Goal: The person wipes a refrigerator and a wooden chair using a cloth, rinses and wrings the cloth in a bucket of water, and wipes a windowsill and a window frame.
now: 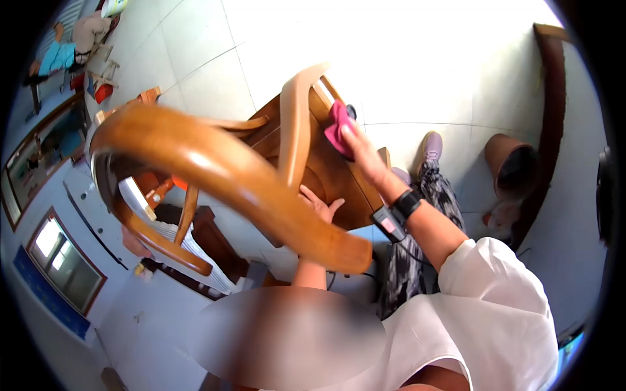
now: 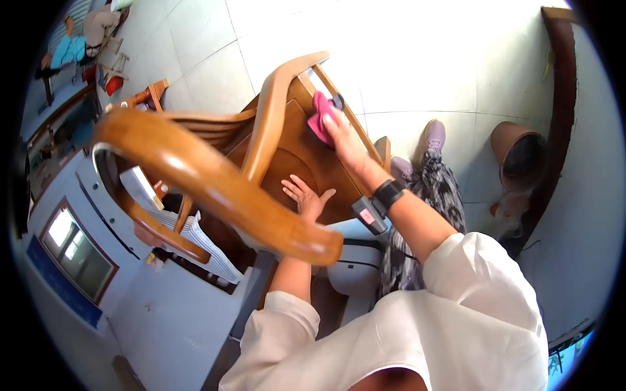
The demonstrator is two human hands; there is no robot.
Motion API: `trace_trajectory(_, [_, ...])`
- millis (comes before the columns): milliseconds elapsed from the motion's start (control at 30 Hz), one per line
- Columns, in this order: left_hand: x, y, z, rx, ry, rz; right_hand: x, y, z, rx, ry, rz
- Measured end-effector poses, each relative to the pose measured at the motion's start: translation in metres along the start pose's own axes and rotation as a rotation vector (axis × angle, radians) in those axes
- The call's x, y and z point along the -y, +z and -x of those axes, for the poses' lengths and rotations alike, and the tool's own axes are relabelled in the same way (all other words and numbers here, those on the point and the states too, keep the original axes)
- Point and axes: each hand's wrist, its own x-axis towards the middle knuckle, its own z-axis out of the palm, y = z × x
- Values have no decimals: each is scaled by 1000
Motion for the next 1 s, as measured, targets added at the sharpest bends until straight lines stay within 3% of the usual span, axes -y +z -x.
trace_trajectory(33, [1,-1,4,-72,68,-14,37,5,8,79,77,-336])
trace_trajectory(67, [0,-1,5,-94,86,-15,62,3,21,105,231,-473])
trace_trajectory(100, [1,-4,2,-91,97,-4,91,11,41,141,75,-392])
trace_trajectory(133, [2,-8,-4,-58,103,14,113,11,62,183,-211,-34])
trace_trajectory(200, [14,-17,-15,35,125,66,137,13,111,216,-287,151])
trace_trajectory(233, [24,-24,-22,101,163,118,143,15,137,210,-82,-21])
trace_trajectory(300, [41,-33,-27,226,278,298,145,10,179,300,-249,237])
trace_trajectory(333, [46,-36,-22,264,342,448,141,15,192,311,-435,499])
trace_trajectory(367, [6,-94,16,384,230,655,137,20,199,320,-627,757])
trace_trajectory(433, [-36,-113,73,404,60,1621,136,30,196,269,-636,817])
trace_trajectory(500, [-89,-164,136,294,221,1867,154,51,176,249,-607,866])
trace_trajectory(533, [-99,-165,151,395,153,2052,160,65,164,218,-699,906])
trace_trajectory(567, [-107,-155,156,331,295,2049,171,82,154,178,-709,923])
trace_trajectory(633, [-134,-151,169,210,266,2245,194,116,139,42,-770,927])
trace_trajectory(667, [-133,-148,167,84,387,1900,202,126,132,61,-804,934])
trace_trajectory(733, [-134,-152,170,-71,489,1570,207,142,120,-35,-959,1049])
trace_trajectory(833, [-144,-156,173,-167,592,1734,196,133,140,19,-853,998])
trace_trajectory(900, [-146,-143,154,-179,488,1679,177,115,162,53,-823,1038])
trace_trajectory(1000, [-121,-160,173,-40,215,1013,166,100,175,115,-793,1125])
